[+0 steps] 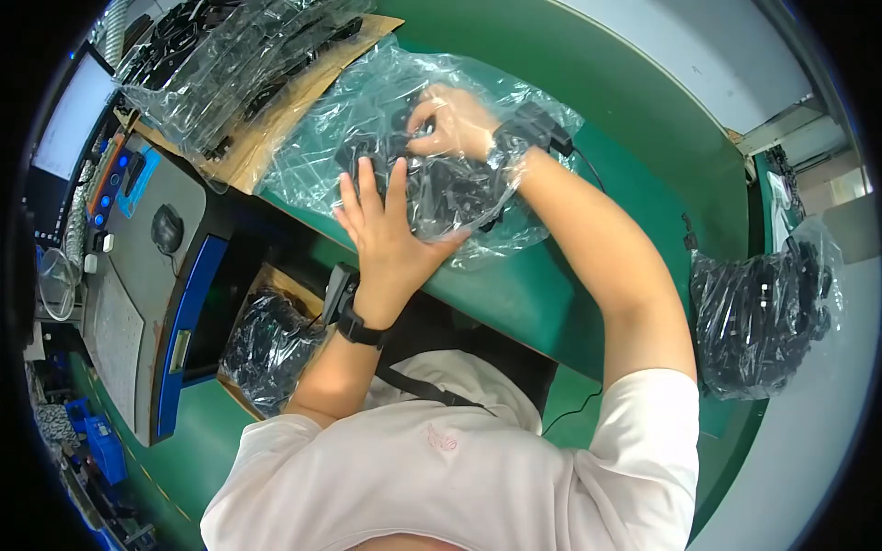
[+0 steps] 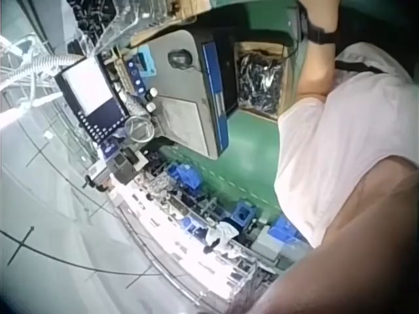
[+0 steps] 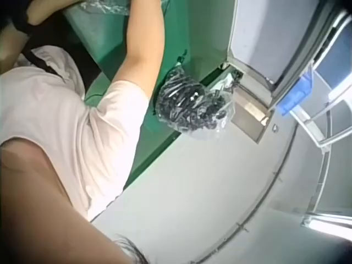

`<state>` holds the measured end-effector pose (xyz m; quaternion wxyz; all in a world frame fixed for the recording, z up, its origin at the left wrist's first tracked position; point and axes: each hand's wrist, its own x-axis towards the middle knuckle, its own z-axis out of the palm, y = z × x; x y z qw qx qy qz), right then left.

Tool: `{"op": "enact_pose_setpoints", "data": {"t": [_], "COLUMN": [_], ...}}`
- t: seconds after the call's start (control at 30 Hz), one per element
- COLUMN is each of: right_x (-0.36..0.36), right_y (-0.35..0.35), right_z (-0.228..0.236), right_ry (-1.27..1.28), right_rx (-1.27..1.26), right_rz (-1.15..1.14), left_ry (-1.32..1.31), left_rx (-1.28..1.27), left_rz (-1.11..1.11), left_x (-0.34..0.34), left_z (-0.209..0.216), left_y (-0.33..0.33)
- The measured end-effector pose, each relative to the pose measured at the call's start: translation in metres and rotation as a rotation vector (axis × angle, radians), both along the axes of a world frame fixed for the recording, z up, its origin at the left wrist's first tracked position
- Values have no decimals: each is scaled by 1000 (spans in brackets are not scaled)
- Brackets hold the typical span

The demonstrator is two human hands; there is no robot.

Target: The person removes power adapters from a plastic bag, inspects them, and places them into a larger plastic bag. They then carry the larger bag to a cardboard box, place it inside, and return to the workstation to prepare another plastic bag.

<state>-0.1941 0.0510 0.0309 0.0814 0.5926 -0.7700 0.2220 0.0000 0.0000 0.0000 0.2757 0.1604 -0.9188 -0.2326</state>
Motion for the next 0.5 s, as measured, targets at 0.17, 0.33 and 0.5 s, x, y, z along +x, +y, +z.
{"op": "enact_pose_setpoints", "data": {"t": [0.17,0.33,0.5], "right_x": [-4,-5,7], "right_y": [22,68,112], "right_z": [15,33,30], "right_ry": [-310,-931,-1165], "right_rx": [-98,-313,-530], "right_rz": [-190,-166,-300], "left_ry": [65,59,13], "left_rx": [24,-15,-59], "left_rz": [-20,4,30], "left_x": [0,-5,-12], "left_z": [0,-1,1], "left_y": [-3,3,8]}}
